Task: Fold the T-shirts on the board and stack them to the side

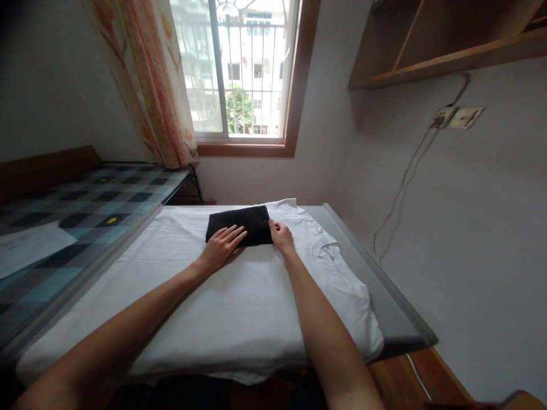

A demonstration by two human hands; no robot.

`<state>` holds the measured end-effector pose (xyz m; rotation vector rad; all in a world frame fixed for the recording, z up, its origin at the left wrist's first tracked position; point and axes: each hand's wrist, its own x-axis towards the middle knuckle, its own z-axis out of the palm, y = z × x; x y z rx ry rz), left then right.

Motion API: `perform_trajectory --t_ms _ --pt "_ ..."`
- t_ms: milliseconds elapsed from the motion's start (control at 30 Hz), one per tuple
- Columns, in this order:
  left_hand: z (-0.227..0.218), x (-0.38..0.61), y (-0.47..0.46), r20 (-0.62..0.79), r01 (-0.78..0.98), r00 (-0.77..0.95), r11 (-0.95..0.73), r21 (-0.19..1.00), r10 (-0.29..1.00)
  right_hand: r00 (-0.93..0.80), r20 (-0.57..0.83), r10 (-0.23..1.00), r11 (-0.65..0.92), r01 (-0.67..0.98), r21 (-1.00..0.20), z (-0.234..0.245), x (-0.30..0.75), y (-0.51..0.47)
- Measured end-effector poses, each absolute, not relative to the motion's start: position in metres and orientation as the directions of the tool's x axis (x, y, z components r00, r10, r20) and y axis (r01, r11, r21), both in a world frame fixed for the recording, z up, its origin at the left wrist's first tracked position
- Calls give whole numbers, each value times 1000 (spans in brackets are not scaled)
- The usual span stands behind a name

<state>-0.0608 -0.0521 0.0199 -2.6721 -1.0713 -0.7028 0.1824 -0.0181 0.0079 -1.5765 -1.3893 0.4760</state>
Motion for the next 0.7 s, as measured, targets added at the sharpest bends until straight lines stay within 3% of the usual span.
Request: perform_trajectory --t_ms 400,567,700 --pt "32 -73 -61 422 780 561 -626 19 712 248 362 899 171 560 -810 7 180 -20" --pt "42 -77 -57 416 766 577 -643 22 703 300 339 892 75 641 -764 17 185 -22" --pt "42 -80 -56 384 770 579 -637 32 719 252 223 942 -20 705 -709 20 182 -28"
